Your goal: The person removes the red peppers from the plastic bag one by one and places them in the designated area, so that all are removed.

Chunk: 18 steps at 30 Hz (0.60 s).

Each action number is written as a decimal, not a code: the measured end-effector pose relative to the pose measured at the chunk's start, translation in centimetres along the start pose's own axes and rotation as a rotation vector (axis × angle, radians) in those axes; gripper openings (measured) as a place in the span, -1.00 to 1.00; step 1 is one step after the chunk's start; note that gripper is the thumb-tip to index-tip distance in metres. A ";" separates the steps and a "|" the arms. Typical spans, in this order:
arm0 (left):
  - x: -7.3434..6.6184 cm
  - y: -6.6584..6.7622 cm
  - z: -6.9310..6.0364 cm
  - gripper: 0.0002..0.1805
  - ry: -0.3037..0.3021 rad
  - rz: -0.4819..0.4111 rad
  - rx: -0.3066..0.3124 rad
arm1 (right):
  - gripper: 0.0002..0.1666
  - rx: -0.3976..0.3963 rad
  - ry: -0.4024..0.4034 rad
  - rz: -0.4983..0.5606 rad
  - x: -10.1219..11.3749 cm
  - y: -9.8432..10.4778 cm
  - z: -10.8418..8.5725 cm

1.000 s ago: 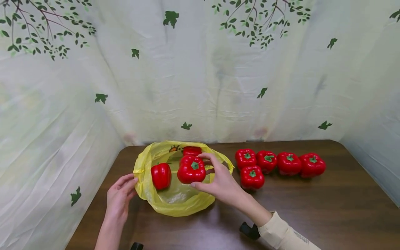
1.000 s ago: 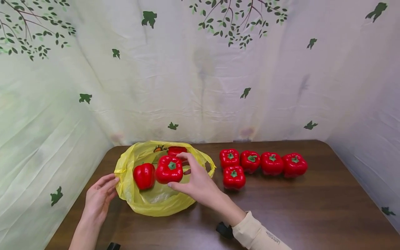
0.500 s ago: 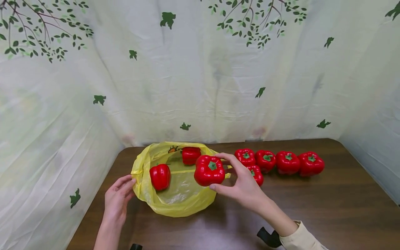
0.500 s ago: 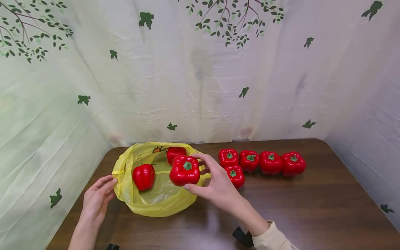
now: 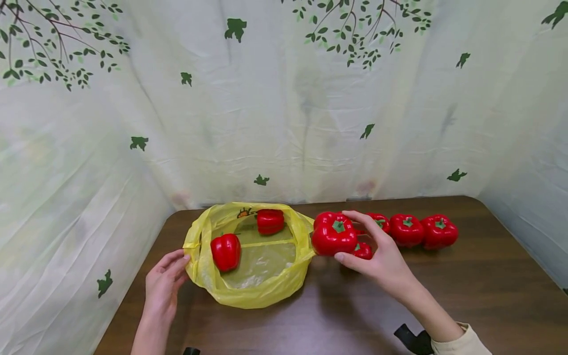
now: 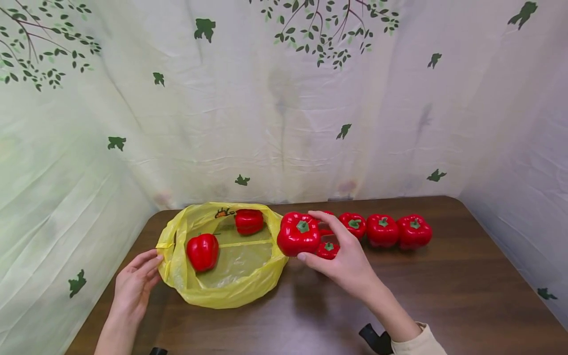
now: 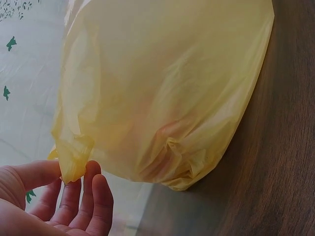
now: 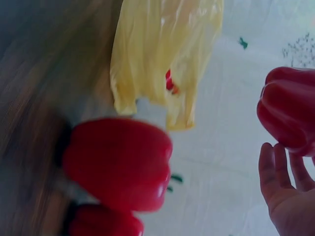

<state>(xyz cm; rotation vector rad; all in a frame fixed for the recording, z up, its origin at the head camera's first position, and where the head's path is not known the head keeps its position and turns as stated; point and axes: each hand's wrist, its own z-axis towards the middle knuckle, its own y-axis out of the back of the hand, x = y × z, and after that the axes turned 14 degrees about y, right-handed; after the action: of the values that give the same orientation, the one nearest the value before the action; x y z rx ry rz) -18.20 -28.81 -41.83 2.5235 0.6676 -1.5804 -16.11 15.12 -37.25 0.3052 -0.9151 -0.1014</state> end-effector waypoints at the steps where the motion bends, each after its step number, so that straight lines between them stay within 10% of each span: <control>1: 0.0 0.0 0.0 -0.80 0.002 0.001 -0.002 | -0.18 -0.002 -0.004 0.002 -0.1 0.4 -0.1; 18: 0.0 -0.1 0.3 -0.84 -0.002 -0.017 -0.014 | -0.17 0.003 -0.107 -0.120 -1.6 6.4 -3.7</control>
<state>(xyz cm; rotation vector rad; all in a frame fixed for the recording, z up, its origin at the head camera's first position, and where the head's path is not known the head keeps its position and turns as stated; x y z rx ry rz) -18.45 -28.84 -41.97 2.5122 0.6995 -1.5783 -14.41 22.36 -38.59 0.3605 -1.0032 -0.2290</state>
